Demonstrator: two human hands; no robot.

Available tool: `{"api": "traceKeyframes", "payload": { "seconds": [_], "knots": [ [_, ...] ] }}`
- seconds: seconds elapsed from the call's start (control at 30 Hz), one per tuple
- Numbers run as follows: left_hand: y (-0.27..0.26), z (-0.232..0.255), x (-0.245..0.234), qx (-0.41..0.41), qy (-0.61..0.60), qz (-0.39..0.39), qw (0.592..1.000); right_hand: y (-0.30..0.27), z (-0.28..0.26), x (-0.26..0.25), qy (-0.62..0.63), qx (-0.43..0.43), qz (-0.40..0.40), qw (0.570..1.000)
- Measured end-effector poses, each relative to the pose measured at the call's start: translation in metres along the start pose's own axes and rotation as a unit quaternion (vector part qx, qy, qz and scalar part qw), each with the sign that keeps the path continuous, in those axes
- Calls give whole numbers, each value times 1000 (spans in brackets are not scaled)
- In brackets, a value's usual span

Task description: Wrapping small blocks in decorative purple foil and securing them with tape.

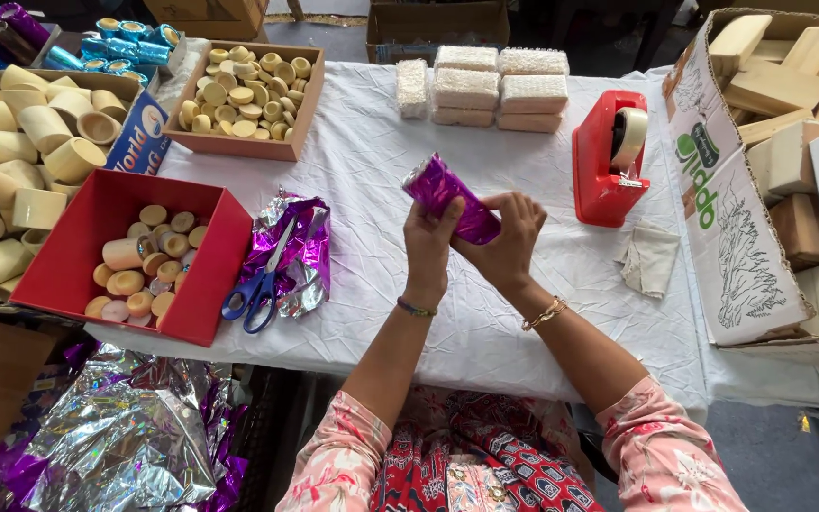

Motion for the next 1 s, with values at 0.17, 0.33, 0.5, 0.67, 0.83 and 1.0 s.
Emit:
{"api": "traceKeyframes", "payload": {
  "seconds": [0.17, 0.33, 0.5, 0.67, 0.83, 1.0],
  "knots": [
    [12, 21, 2, 21, 76, -61, 995, 35, 1, -8, 122, 21, -133, 983],
    [2, 38, 10, 150, 275, -174, 934, 18, 52, 4, 173, 148, -282, 932],
    [-10, 31, 15, 209, 364, -163, 893, 21, 49, 3, 259, 146, -224, 928],
    [-4, 2, 5, 130, 269, -109, 948, 22, 34, 3, 275, 134, -187, 934],
    [11, -13, 0, 76, 122, -70, 987, 18, 30, 3, 281, 123, -147, 940],
    [6, 79, 26, 249, 274, -57, 927, 24, 26, -2, 200, 117, -154, 960]
  ]
}}
Point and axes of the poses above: each hand's wrist, its own y-axis towards the middle knuckle, its own x-axis out of the palm, z = x × y, the point moved 4 cm from there along y, towards the middle knuckle, and after that the axes turned 14 degrees about z, right-handed, at the moved point
